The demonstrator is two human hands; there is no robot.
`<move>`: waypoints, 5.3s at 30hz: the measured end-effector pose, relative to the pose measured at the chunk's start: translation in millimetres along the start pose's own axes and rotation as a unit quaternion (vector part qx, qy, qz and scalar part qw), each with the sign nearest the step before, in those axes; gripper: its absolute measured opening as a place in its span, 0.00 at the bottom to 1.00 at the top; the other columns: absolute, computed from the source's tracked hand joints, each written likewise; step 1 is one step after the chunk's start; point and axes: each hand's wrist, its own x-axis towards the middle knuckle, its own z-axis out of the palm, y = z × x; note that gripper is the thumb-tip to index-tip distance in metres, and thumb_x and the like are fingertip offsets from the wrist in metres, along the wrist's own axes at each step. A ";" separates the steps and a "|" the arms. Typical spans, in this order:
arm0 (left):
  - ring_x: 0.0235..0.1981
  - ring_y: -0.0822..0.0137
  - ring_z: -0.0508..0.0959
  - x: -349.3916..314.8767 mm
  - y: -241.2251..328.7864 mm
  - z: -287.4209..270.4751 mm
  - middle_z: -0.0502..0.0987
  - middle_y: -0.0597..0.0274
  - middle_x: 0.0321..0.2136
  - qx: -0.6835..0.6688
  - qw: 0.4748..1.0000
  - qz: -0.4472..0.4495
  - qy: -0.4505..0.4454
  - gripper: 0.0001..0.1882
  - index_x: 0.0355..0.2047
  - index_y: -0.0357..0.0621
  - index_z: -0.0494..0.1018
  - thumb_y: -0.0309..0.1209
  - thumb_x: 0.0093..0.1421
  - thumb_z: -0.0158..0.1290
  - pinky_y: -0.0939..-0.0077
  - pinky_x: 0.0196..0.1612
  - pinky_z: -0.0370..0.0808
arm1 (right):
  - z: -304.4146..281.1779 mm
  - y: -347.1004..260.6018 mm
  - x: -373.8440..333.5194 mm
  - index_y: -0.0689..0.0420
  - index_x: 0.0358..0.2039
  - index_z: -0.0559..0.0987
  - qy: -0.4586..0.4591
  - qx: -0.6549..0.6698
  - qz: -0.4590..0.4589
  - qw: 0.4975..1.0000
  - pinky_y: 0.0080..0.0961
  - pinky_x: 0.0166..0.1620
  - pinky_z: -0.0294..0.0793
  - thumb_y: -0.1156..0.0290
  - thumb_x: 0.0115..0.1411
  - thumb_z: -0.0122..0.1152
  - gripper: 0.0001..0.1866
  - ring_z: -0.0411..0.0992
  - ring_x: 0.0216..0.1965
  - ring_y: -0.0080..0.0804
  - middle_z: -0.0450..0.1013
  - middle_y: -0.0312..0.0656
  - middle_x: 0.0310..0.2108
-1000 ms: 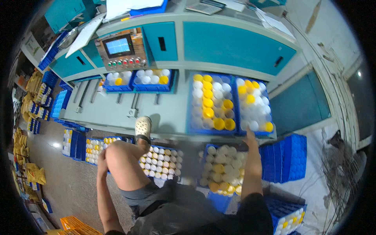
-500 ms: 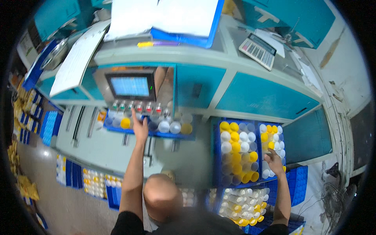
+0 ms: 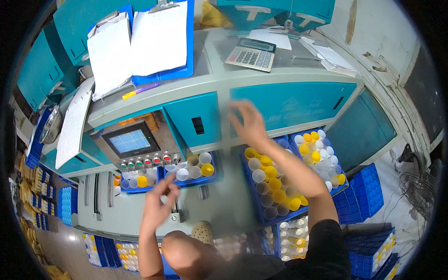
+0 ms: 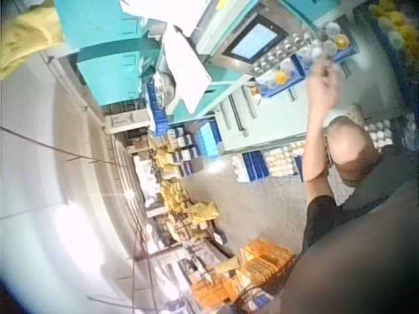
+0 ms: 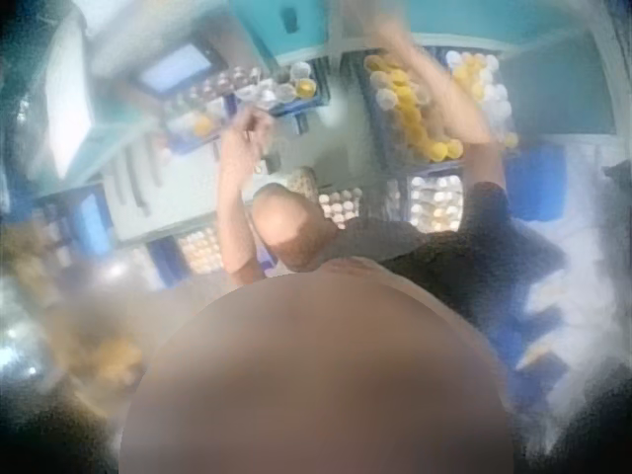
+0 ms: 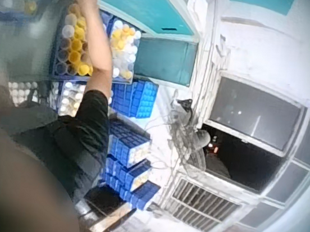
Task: The person repeatedly picks up blue trays filled with white and yellow containers, moves them between a conveyor and a table, and uses a green tool to adjust or mark the containers. They also handle a calculator briefly.
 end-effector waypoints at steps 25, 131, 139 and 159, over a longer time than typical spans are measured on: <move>0.55 0.66 0.73 17.2 96.3 113.2 0.73 0.57 0.55 -0.461 0.869 -0.122 0.135 0.23 0.60 0.39 0.65 0.33 0.67 0.49 0.68 0.57 0.69 | -97.0 1.0 92.8 0.67 0.49 0.76 0.140 0.442 0.217 0.859 0.21 0.41 0.73 0.70 0.64 0.61 0.16 0.73 0.38 0.23 0.77 0.38 0.39; 0.44 0.44 0.79 -74.2 104.9 163.8 0.80 0.46 0.40 0.321 0.895 -0.062 -0.302 0.22 0.52 0.42 0.72 0.43 0.62 0.53 0.52 0.47 0.74 | 11.9 -46.5 -96.5 0.56 0.50 0.76 -0.372 0.392 0.118 0.833 0.30 0.44 0.76 0.60 0.66 0.55 0.18 0.77 0.43 0.32 0.78 0.42 0.43; 0.31 0.52 0.80 -88.2 164.7 150.5 0.81 0.51 0.32 -0.034 0.977 0.096 -0.188 0.16 0.42 0.43 0.75 0.41 0.60 0.58 0.58 0.36 0.75 | 48.4 -162.1 -262.6 0.58 0.56 0.73 -0.438 0.523 0.161 0.714 0.33 0.51 0.74 0.56 0.69 0.50 0.23 0.72 0.52 0.33 0.74 0.43 0.52; 0.43 0.44 0.76 -240.1 130.6 133.1 0.78 0.46 0.38 0.372 0.923 0.088 0.039 0.21 0.49 0.39 0.74 0.34 0.56 0.59 0.48 0.50 0.71 | 35.1 152.3 -417.6 0.57 0.58 0.70 -0.120 -0.085 0.524 0.839 0.39 0.58 0.67 0.52 0.71 0.43 0.25 0.69 0.54 0.40 0.71 0.45 0.54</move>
